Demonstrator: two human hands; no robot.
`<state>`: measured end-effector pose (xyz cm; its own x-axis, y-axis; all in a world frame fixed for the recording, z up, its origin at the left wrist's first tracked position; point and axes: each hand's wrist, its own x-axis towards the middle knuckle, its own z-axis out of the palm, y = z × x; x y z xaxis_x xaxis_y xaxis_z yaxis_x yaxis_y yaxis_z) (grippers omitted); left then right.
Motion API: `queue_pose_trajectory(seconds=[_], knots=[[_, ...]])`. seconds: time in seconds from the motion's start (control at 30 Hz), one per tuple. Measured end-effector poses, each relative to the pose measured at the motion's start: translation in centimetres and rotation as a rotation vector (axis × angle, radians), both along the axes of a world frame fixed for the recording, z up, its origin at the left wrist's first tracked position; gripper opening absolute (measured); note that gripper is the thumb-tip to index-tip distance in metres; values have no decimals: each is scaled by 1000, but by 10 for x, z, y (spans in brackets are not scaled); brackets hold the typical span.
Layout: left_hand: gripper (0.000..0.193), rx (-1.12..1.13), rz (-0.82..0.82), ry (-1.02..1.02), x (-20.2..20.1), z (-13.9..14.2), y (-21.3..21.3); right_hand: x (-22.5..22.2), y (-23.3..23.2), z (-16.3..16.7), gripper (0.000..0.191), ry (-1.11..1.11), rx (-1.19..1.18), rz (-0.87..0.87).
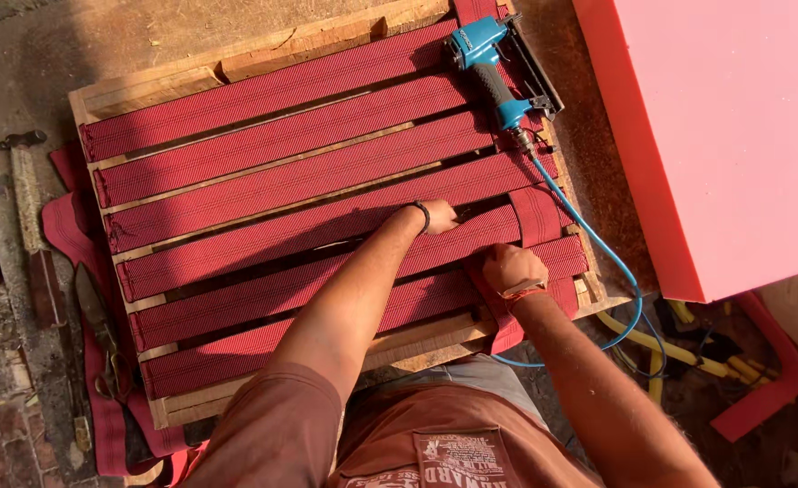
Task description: The person weaves red webbing straps across wooden frames, pulling each strap taut and securing it with a pneumatic nail gun. They cut webbing to length with shears and tuck the ends under the frame edges as they build up the woven pattern.
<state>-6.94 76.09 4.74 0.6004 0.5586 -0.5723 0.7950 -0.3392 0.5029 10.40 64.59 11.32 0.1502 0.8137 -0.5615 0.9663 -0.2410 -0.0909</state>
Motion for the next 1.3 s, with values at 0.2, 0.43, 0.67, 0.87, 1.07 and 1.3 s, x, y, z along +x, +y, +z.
queue_pose_trajectory(seconds=[0.2, 0.43, 0.67, 0.87, 1.07, 1.3], knots=[[17, -3, 630, -43, -7, 30, -29, 26, -1, 17, 34, 250, 225, 83], [24, 417, 954, -205, -13, 59, 12, 9, 25, 58, 36, 607, 720, 260], [15, 993, 823, -344, -21, 46, 79, -58, 106, 19, 81, 290, 421, 555], [26, 251, 778, 157, -44, 39, 114, -55, 111, 1, 89, 187, 405, 646], [31, 45, -14, 340, -53, 11, 169, -58, 116, -9, 95, 75, 313, 674], [19, 303, 493, 224, -55, 39, 133, -33, 116, -7, 56, 638, 618, 454]])
